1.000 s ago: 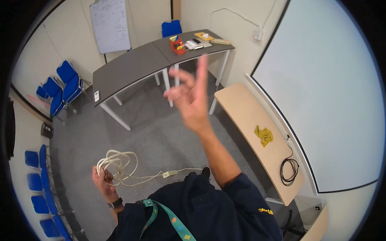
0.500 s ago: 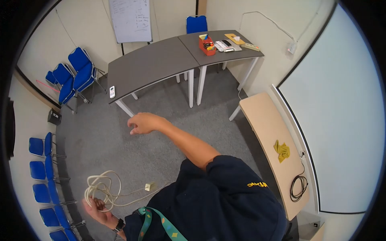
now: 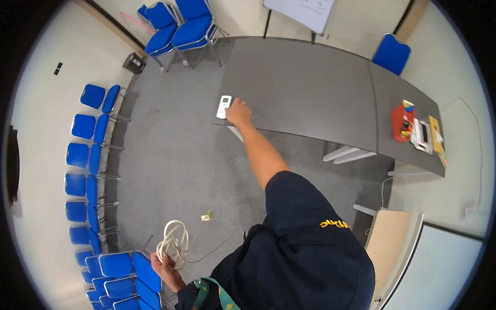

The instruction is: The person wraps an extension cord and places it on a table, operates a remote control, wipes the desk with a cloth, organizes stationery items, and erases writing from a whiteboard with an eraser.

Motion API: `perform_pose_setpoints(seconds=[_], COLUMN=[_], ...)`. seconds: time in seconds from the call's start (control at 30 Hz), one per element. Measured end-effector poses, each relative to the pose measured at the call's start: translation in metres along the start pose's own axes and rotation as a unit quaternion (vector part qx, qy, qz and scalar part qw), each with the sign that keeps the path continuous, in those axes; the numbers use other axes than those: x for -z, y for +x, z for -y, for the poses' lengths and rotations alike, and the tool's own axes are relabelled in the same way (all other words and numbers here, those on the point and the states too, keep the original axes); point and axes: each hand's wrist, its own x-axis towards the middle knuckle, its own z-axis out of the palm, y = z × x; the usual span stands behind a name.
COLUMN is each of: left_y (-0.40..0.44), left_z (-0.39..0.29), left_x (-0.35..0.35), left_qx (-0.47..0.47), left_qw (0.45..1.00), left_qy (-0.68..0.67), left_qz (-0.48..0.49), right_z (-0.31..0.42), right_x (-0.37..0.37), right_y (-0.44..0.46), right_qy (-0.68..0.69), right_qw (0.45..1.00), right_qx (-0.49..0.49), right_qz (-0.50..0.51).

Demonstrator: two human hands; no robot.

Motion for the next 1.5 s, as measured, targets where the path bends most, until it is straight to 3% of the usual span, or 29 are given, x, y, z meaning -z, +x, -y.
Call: perform_pose_setpoints(seconds=[0.13, 0.23, 0.33, 0.43, 0.5, 0.53, 0.6, 0.67, 0.8, 0.87, 1.03, 1.23, 1.43, 1.5], left_y=[0.007, 0.007, 0.02, 0.024, 0.03, 0.044, 0.073, 0.093, 0.117, 0.129, 0.146, 0.143, 0.142, 0.169], left_z=[-0.007, -0.007, -0.002, 0.032, 0.031, 0.038, 0.051, 0.065, 0.095, 0.109, 0.143, 0.139, 0.086, 0.136], left_x=[-0.019, -0.019, -0.033, -0.028, -0.053, -0.065, -0.099, -0.134, -0.186, -0.208, -0.225, -0.19, -0.142, -0.134], left_qx=[0.036, 0.06, 0.091, 0.127, 0.171, 0.173, 0.166, 0.154, 0.126, 0.11, 0.041, -0.075, 0.003, 0.008], left_qw=[0.998, 0.996, 0.994, 0.988, 0.975, 0.97, 0.958, 0.941, 0.901, 0.881, 0.833, 0.851, 0.858, 0.871], left_qy=[0.035, 0.056, 0.04, 0.058, 0.113, 0.119, 0.114, 0.108, 0.083, 0.064, 0.066, 0.099, 0.158, 0.14], left_qz=[-0.038, -0.047, -0.042, 0.062, 0.084, 0.118, 0.206, 0.283, 0.408, 0.455, 0.548, 0.51, 0.489, 0.471], right_z=[0.032, 0.032, 0.018, -0.021, -0.054, -0.074, -0.086, -0.095, -0.109, -0.116, -0.109, -0.08, -0.045, -0.031], right_x=[-0.047, -0.091, -0.084, -0.064, -0.036, -0.035, 0.027, 0.078, 0.172, 0.204, 0.244, 0.219, 0.207, 0.209], right_y=[0.047, 0.055, 0.056, 0.038, 0.01, 0.0, -0.06, -0.11, -0.199, -0.236, -0.334, -0.378, -0.366, -0.359], right_qy=[0.001, -0.025, -0.038, 0.144, 0.401, 0.457, 0.514, 0.505, 0.477, 0.49, 0.513, 0.51, 0.522, 0.52], right_qw=[0.998, 0.998, 0.997, 0.986, 0.915, 0.889, 0.854, 0.86, 0.879, 0.856, 0.806, 0.811, 0.804, 0.808], right_qx=[-0.049, -0.003, 0.035, 0.04, -0.038, -0.035, -0.045, -0.038, -0.011, 0.028, 0.092, 0.117, 0.151, 0.158], right_qz=[-0.033, -0.059, -0.057, -0.077, 0.028, 0.012, 0.063, 0.063, -0.017, -0.164, -0.281, -0.262, -0.24, -0.228])
